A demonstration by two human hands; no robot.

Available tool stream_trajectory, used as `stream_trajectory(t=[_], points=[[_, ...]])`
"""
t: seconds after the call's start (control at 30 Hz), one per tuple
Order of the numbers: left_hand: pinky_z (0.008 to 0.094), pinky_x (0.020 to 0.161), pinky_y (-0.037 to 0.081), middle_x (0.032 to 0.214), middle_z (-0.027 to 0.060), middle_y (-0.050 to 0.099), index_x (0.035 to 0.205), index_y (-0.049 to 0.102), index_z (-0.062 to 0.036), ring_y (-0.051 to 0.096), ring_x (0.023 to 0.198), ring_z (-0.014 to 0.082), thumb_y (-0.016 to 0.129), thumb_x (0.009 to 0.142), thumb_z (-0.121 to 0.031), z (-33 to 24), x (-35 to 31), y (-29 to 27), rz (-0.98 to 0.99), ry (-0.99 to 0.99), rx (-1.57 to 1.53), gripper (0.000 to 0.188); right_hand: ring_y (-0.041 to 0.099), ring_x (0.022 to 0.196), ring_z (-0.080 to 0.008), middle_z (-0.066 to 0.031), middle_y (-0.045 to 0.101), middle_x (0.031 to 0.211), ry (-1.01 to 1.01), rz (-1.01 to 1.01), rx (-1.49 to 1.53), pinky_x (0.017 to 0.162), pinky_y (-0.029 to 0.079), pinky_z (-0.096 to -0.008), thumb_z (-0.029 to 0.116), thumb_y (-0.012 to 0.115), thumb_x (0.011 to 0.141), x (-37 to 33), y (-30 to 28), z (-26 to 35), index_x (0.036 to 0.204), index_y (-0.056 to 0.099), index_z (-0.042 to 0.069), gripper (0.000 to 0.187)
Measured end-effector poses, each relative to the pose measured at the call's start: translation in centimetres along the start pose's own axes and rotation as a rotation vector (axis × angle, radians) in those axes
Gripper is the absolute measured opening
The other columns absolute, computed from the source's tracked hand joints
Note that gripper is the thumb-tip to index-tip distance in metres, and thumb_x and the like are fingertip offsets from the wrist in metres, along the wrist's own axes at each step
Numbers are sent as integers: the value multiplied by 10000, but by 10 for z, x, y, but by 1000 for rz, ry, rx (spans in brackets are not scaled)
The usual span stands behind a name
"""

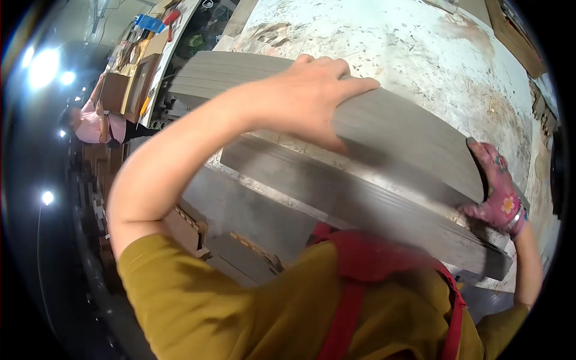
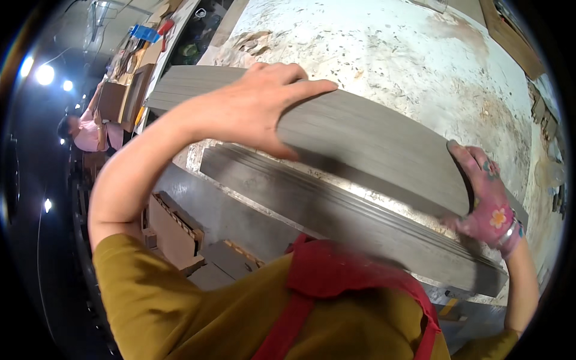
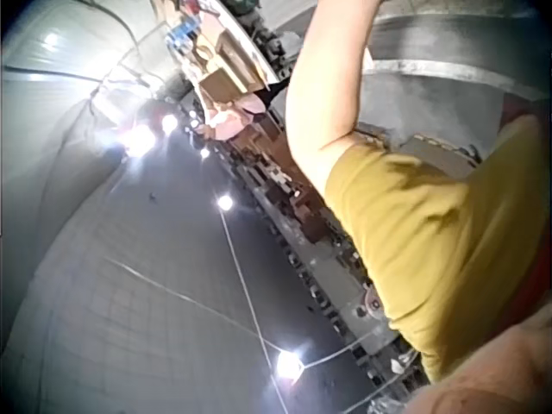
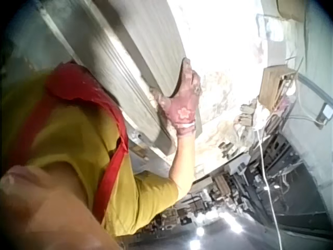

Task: The person sands long wooden boards by hand using a sanding block, then stacks the finished boards onto a large pile before cleaning the sanding block with a cloth.

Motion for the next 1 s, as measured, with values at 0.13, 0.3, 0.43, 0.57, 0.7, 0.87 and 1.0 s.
stream_trajectory(t=[0.13, 0.3, 0.43, 0.57, 0.7, 0.87, 1.0], points=[[386, 912, 408, 1112, 178, 504, 1410, 349, -109, 497, 1024, 309, 795, 629, -329, -12, -14, -27, 181, 11, -98, 926, 485, 1065, -381, -197, 465, 1203, -14, 126, 185, 989, 338, -435, 376, 860, 458, -31, -19, 21, 1395, 356, 81, 1105], [380, 967, 411, 1206, 194, 482, 1403, 312, 16, 480, 1130, 330, 741, 658, -414, -26, -25, 11, 666, -3, -574, 961, 477, 1093, -348, -193, 485, 1181, 54, 463, 424, 972, 364, -427, 432, 880, 498, -57, -8, 34, 1389, 371, 32, 1101], [377, 1032, 360, 1328, 202, 414, 1402, 320, 16, 433, 1215, 338, 687, 679, -486, -18, -38, 61, 687, 36, -663, 954, 383, 1275, -334, -200, 462, 1304, 167, 721, 655, 1076, 278, -387, 425, 865, 569, -47, 13, 19, 1393, 355, 13, 1054], [362, 1059, 323, 1402, 191, 374, 1392, 354, 3, 360, 1299, 331, 654, 741, -452, -7, -35, 70, 591, 151, -640, 849, 378, 1279, -384, -225, 443, 1335, 71, 724, 640, 1064, 300, -418, 399, 842, 618, -55, 27, 19, 1392, 370, 48, 972], [363, 1040, 347, 1343, 190, 454, 1359, 415, -10, 419, 1264, 305, 623, 810, -403, 1, -42, 84, 617, 112, -682, 706, 441, 1201, -443, -253, 437, 1323, -115, 455, 65, 1016, 366, -455, 394, 802, 642, -55, 4, 57, 1319, 459, 62, 829], [347, 1003, 386, 1242, 173, 565, 1304, 489, -31, 517, 1177, 274, 553, 884, -427, 10, -50, 60, 520, 67, -599, 581, 542, 1107, -409, -246, 529, 1227, 75, 351, 296, 932, 450, -423, 514, 795, 589, -70, 18, 57, 1330, 398, 10, 980], [341, 1043, 328, 1247, 79, 574, 1218, 566, -57, 501, 1184, 192, 292, 990, -445, 114, -130, 39, -744, -285, -997, 527, 563, 1086, -403, -240, 564, 1178, 135, 329, 308, 916, 461, -407, 551, 790, 582, -70, 21, 66, 1336, 373, -23, 1036]])
Point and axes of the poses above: each hand's wrist, its own x-axis towards the middle knuckle, its own y-axis out of the palm, z = x × y, the point moved 2 cm from there along x, towards the middle knuckle
